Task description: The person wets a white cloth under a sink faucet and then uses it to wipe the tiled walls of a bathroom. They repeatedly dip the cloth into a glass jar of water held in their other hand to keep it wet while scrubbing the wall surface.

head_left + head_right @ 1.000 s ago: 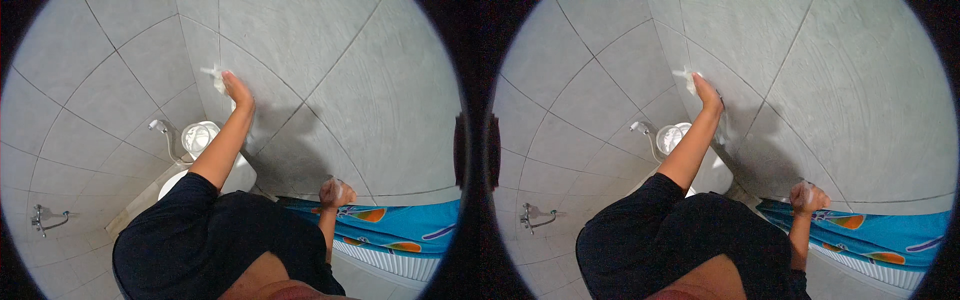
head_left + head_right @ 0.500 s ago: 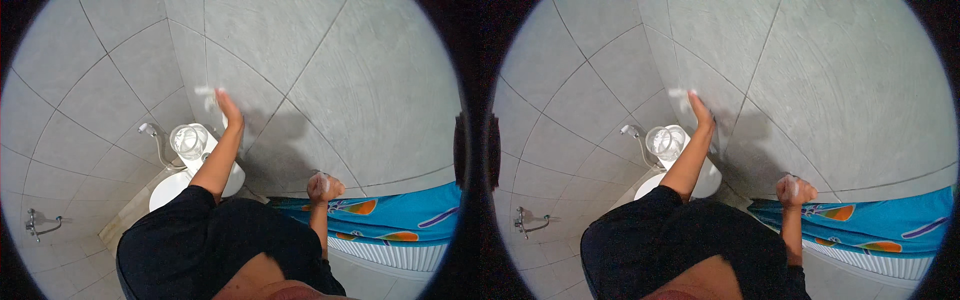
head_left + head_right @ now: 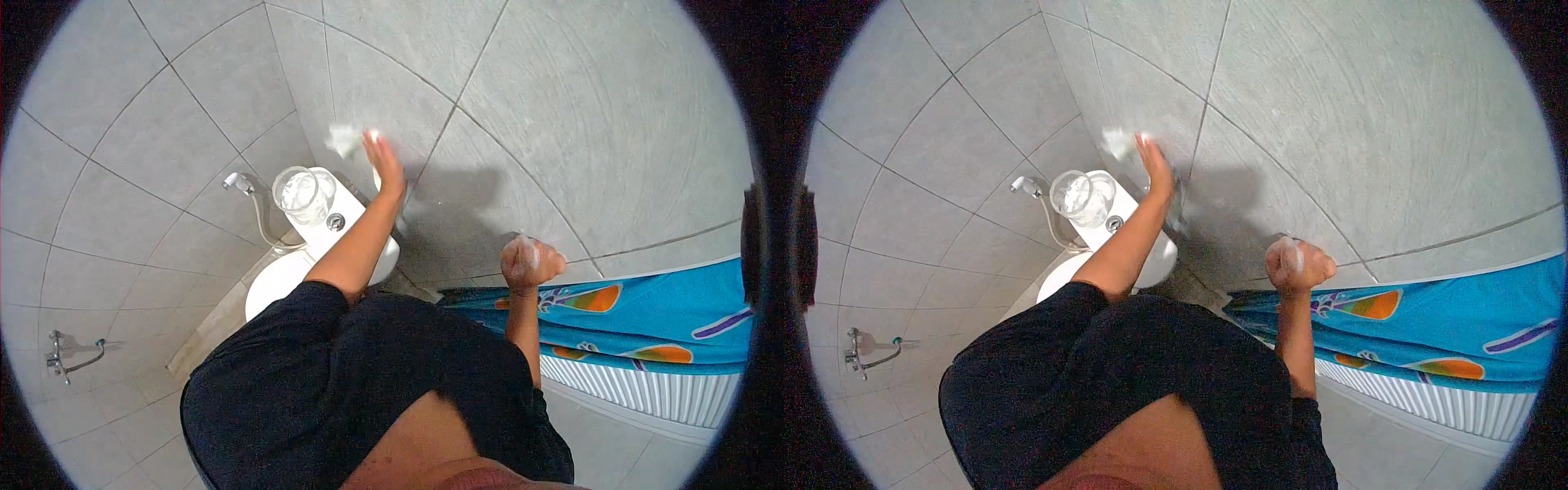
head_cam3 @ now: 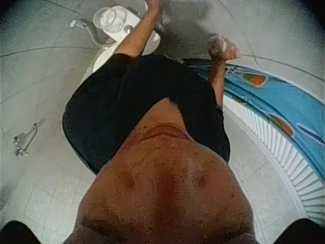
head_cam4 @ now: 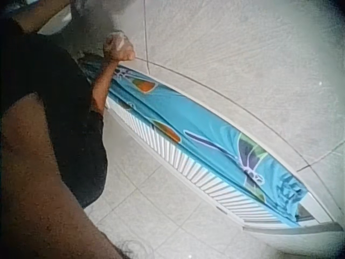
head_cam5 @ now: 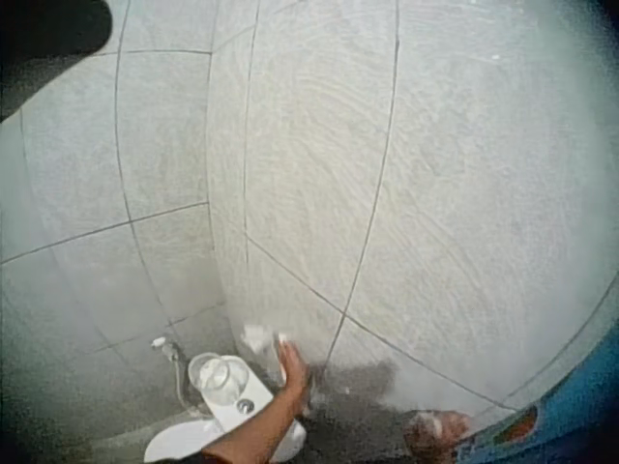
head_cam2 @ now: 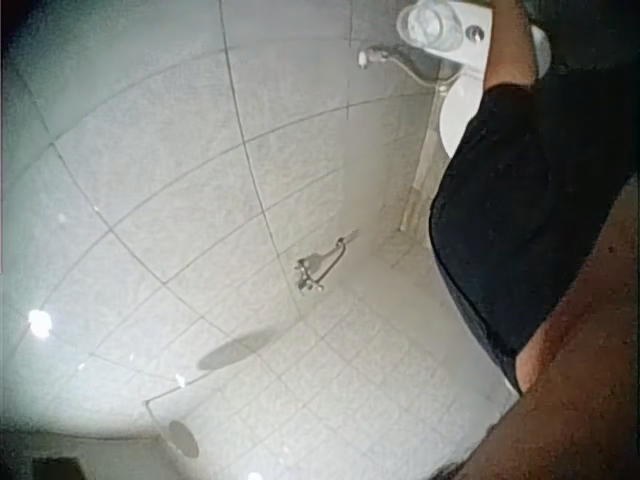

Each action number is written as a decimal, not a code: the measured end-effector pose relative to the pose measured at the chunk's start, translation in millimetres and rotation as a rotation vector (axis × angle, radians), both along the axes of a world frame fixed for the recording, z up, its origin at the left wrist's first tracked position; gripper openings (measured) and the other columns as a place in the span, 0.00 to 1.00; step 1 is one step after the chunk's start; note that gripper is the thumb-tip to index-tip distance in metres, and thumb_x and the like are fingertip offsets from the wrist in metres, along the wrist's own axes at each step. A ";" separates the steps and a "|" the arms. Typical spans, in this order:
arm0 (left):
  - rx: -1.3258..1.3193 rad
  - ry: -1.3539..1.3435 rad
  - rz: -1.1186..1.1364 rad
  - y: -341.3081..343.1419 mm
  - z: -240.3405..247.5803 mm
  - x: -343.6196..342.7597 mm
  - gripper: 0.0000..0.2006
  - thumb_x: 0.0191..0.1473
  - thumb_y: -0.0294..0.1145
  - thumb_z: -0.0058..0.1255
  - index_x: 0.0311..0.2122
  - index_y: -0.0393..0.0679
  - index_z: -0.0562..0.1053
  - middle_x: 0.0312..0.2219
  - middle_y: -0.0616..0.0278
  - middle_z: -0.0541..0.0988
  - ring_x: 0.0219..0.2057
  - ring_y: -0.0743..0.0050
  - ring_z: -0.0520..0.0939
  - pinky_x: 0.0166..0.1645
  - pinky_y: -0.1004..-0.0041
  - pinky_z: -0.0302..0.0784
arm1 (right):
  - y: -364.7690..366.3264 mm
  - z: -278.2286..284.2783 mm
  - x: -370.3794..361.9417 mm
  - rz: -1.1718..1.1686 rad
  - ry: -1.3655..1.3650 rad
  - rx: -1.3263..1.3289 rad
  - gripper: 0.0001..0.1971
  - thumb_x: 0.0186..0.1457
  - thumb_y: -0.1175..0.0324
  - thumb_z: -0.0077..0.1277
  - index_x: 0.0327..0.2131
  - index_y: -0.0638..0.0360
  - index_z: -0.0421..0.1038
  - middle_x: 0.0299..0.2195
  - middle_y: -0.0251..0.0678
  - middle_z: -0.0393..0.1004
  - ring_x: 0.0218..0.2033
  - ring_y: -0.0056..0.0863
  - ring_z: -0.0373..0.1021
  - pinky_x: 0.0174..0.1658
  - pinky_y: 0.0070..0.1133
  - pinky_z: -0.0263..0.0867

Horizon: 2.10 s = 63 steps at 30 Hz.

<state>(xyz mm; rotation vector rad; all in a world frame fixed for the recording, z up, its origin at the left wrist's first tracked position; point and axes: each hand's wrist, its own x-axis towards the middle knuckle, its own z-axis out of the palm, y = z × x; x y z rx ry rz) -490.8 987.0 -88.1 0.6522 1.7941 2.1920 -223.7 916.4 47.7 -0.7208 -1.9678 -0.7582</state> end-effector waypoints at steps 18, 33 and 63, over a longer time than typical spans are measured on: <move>0.133 0.710 -0.163 -26.5 175.1 47.7 0.33 0.53 0.51 0.22 0.55 0.34 0.40 0.55 0.41 0.40 0.56 0.43 0.36 0.57 0.57 0.28 | 2.3 -0.8 2.9 0.051 0.038 0.019 0.04 0.31 0.67 0.50 0.15 0.49 0.64 0.11 0.26 0.59 0.13 0.25 0.56 0.22 0.24 0.44; -0.034 0.410 -0.231 -46.0 45.6 94.7 0.35 0.52 0.50 0.29 0.53 0.27 0.41 0.54 0.38 0.38 0.57 0.46 0.36 0.58 0.60 0.29 | 2.2 -10.8 13.4 0.139 0.049 -0.025 0.07 0.30 0.65 0.54 0.20 0.47 0.67 0.20 0.25 0.66 0.23 0.22 0.62 0.27 0.25 0.49; -0.031 1.251 -0.614 -77.8 147.1 213.8 0.42 0.41 0.68 0.29 0.50 0.37 0.56 0.52 0.39 0.49 0.54 0.40 0.48 0.54 0.46 0.37 | -70.3 -127.0 90.3 0.118 0.274 -1.033 0.07 0.42 0.67 0.47 0.25 0.59 0.69 0.24 0.39 0.70 0.33 0.40 0.64 0.40 0.32 0.57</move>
